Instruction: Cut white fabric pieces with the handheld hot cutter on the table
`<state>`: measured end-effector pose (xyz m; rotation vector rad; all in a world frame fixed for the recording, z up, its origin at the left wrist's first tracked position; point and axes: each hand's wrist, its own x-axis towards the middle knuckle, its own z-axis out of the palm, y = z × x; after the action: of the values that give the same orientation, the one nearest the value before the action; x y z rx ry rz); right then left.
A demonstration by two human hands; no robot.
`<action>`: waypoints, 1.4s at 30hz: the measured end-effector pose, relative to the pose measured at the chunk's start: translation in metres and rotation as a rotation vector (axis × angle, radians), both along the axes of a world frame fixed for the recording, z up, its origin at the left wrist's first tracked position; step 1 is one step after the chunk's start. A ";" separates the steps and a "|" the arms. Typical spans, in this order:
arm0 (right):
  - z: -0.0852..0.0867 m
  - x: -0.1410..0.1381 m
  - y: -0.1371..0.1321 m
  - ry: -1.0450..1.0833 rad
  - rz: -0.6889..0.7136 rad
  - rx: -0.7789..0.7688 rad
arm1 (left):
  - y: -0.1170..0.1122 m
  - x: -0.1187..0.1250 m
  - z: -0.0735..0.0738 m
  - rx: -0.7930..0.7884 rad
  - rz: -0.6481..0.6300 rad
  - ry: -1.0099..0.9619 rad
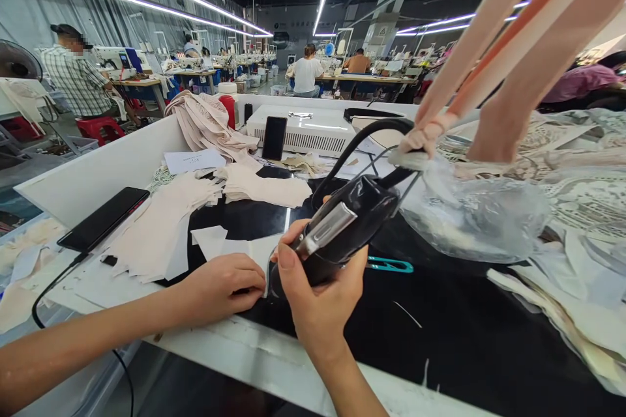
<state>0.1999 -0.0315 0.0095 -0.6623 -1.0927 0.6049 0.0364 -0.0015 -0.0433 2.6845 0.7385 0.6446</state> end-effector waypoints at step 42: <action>-0.004 -0.005 0.005 -0.009 -0.002 0.062 | 0.007 -0.001 -0.003 0.038 -0.035 -0.020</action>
<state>0.1951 -0.0265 0.0051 -0.6124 -1.1151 0.5647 0.0350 0.0051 -0.0459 2.7146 0.6797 0.6830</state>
